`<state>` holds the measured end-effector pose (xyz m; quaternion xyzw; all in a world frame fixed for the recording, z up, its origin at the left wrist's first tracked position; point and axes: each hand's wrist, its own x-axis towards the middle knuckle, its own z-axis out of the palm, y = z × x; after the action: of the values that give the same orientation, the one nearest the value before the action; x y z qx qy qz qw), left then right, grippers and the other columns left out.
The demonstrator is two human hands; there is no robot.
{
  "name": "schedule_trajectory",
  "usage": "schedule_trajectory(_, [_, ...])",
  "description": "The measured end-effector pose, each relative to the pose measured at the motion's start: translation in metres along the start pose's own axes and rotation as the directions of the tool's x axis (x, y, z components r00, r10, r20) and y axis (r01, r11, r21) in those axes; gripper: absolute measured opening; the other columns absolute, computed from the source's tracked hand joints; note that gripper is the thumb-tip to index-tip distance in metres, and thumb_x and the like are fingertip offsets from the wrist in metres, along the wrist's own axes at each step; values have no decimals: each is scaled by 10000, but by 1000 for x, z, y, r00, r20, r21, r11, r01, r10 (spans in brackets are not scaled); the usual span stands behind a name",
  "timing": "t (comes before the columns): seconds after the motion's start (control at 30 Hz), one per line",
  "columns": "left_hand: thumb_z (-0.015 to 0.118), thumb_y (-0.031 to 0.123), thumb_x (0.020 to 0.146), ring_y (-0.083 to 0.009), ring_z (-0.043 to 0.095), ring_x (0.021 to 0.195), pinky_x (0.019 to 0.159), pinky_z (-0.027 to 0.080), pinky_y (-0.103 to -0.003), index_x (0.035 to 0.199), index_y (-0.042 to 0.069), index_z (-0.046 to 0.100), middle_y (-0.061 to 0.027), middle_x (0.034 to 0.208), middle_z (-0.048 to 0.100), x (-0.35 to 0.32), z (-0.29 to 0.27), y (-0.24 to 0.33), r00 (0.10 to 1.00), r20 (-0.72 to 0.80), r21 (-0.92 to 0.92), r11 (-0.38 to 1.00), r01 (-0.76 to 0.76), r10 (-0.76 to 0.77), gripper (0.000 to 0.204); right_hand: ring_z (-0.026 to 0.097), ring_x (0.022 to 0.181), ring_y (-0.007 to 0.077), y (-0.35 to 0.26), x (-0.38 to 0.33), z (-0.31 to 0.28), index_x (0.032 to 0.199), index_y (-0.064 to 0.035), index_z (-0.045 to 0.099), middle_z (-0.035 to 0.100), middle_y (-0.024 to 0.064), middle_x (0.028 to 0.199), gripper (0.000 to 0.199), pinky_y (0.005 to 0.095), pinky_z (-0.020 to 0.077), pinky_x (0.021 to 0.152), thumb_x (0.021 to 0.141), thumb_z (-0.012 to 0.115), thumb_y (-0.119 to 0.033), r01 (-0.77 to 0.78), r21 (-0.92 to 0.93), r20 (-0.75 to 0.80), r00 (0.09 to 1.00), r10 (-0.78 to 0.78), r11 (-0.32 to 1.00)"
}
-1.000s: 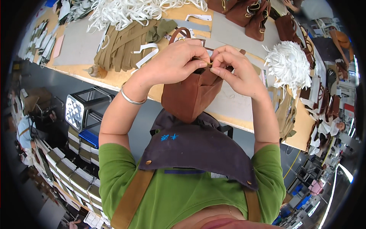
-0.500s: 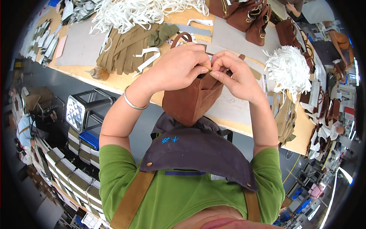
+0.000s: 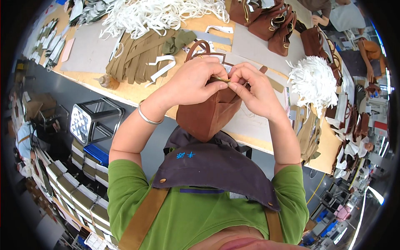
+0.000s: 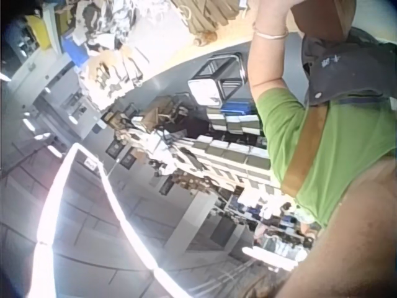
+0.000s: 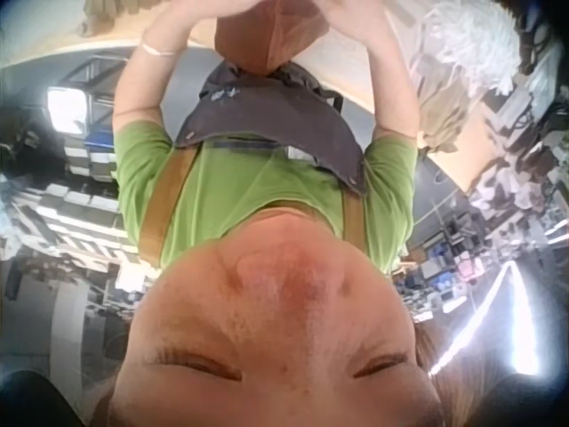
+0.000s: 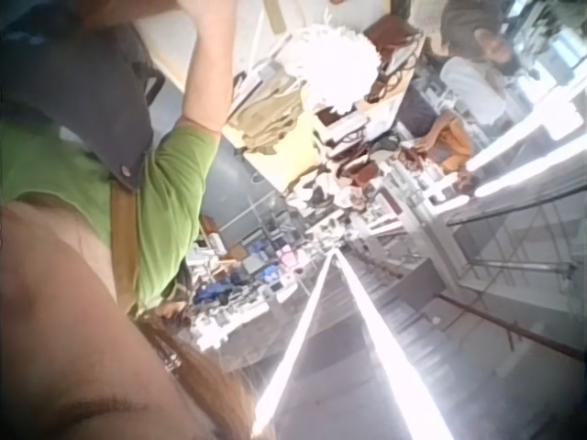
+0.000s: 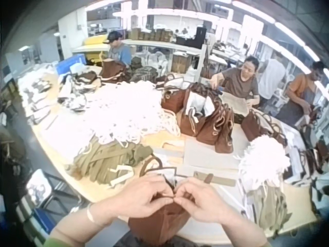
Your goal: The person is assembling a small brown leather bag by aligning and pressing the zipper and lining into place.
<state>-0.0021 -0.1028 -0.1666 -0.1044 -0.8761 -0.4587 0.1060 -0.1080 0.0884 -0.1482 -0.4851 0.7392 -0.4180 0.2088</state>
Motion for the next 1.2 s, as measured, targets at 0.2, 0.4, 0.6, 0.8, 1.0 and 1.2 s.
schedule_trajectory(0.2, [700, 113, 851, -286, 573, 809, 717, 456, -371, 904, 29, 635, -103, 833, 581, -6, 11, 3, 991, -114, 78, 994, 79, -70, 119, 594, 755, 127, -6, 5, -2, 1040, -42, 520, 626, 42, 944, 221, 249, 457, 641, 874, 656, 14, -159, 173, 70, 986, 149, 972])
schedule_trajectory(0.4, [751, 154, 798, -285, 568, 838, 748, 456, -388, 931, 80, 667, -65, 835, 588, -15, 21, 13, 911, -400, -36, 995, 96, -103, 174, 569, 796, 86, 10, -5, -8, 1118, -74, 470, 639, 18, 966, 333, 232, 450, 725, 872, 654, 54, -186, 302, 25, 982, 187, 935])
schedule_trajectory(0.6, [773, 259, 776, -220, 522, 897, 801, 378, -380, 829, 133, 702, 11, 856, 581, -26, 51, 8, 902, -423, 59, 990, 125, -89, 154, 605, 911, 92, 24, -15, -14, 1136, -84, 446, 653, 32, 962, 369, 244, 457, 801, 873, 650, 75, -181, 403, -44, 975, 216, 897])
schedule_trajectory(0.8, [758, 242, 796, -202, 506, 865, 831, 324, -379, 813, 141, 696, 26, 876, 567, -23, 63, 5, 907, -399, 25, 987, 156, -133, 120, 596, 839, 74, 16, -14, -9, 1052, -92, 424, 648, 37, 950, 345, 226, 457, 733, 867, 667, 67, -185, 374, -78, 970, 229, 909])
schedule_trajectory(1.0, [749, 191, 819, -201, 508, 853, 852, 299, -362, 825, 125, 678, 18, 856, 543, -27, 73, 6, 884, -456, 14, 993, 121, -101, 97, 563, 793, 53, 19, -11, -1, 997, -96, 411, 631, 33, 951, 335, 207, 445, 697, 865, 678, 57, -143, 331, -104, 977, 187, 933])
schedule_trajectory(1.2, [751, 186, 829, -190, 519, 867, 897, 297, -367, 830, 119, 675, 18, 856, 537, -28, 67, 1, 891, -415, -121, 982, 147, -185, 101, 542, 791, 53, 7, -2, -1, 964, -78, 433, 621, 27, 952, 303, 217, 455, 722, 859, 684, 56, -217, 317, -22, 971, 236, 923])
